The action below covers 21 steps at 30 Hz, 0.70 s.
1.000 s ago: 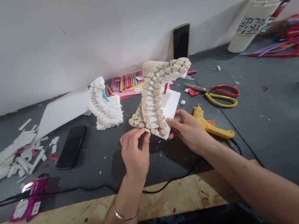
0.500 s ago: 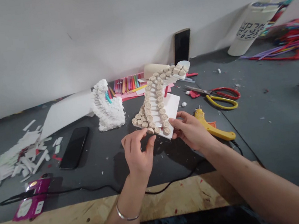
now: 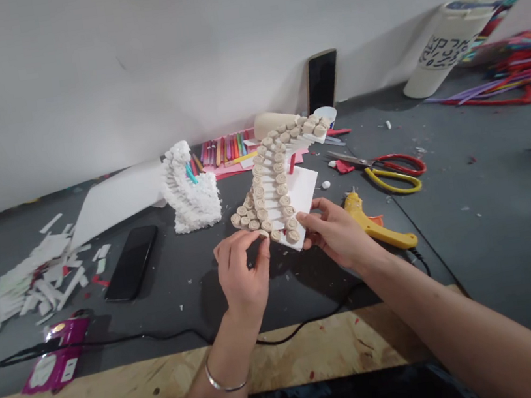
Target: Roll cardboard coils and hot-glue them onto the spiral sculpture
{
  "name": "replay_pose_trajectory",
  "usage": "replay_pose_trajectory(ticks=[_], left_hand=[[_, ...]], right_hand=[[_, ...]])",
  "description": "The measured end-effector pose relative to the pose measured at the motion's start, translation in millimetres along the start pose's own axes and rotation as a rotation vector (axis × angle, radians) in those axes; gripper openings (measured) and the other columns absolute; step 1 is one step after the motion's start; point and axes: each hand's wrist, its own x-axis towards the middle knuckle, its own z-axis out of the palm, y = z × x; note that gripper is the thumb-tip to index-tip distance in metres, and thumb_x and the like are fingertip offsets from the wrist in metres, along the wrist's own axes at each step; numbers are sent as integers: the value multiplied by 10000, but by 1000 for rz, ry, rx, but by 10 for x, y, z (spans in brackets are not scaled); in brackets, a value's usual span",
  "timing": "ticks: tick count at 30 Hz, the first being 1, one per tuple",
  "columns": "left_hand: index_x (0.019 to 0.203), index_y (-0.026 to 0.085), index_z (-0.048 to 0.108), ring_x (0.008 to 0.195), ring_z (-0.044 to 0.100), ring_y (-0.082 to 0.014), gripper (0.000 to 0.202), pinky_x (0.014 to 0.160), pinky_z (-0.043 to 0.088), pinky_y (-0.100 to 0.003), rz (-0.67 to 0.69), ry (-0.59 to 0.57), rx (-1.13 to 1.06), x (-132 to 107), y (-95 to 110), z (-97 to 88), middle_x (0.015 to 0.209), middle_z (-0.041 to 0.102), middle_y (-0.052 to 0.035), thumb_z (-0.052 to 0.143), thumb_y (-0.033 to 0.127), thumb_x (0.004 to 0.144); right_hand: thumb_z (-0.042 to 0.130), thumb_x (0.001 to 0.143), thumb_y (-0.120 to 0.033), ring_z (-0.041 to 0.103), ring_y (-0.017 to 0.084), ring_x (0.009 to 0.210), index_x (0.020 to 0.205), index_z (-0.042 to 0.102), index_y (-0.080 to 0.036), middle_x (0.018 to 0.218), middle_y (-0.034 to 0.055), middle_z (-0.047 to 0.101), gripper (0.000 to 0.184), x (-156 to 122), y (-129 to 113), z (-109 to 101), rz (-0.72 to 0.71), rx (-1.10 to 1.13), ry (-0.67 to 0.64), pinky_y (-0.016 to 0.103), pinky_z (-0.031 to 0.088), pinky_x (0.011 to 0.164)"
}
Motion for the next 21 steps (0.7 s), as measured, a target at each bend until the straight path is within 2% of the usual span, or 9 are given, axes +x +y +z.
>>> replay_pose_trajectory(ticks=[5, 21], left_hand=[[952, 178, 621, 888, 652, -177, 122, 825, 530, -324, -25, 0, -16, 7, 7, 1, 909, 678, -69, 665, 168, 839], [997, 181, 617, 920, 636, -181, 179, 844, 542, -334, 32, -25, -23, -2, -6, -3, 952, 662, -80, 639, 103, 837]], right_hand=[[767, 694, -403, 581, 103, 465, 925, 469, -207, 640, -28, 660, 425, 11, 29, -13, -2, -19, -14, 255, 481, 462], [796, 648, -422, 580, 106, 473, 889, 471, -225, 645, -34, 655, 450, 10, 16, -15, 5, -22, -20, 244, 483, 451]])
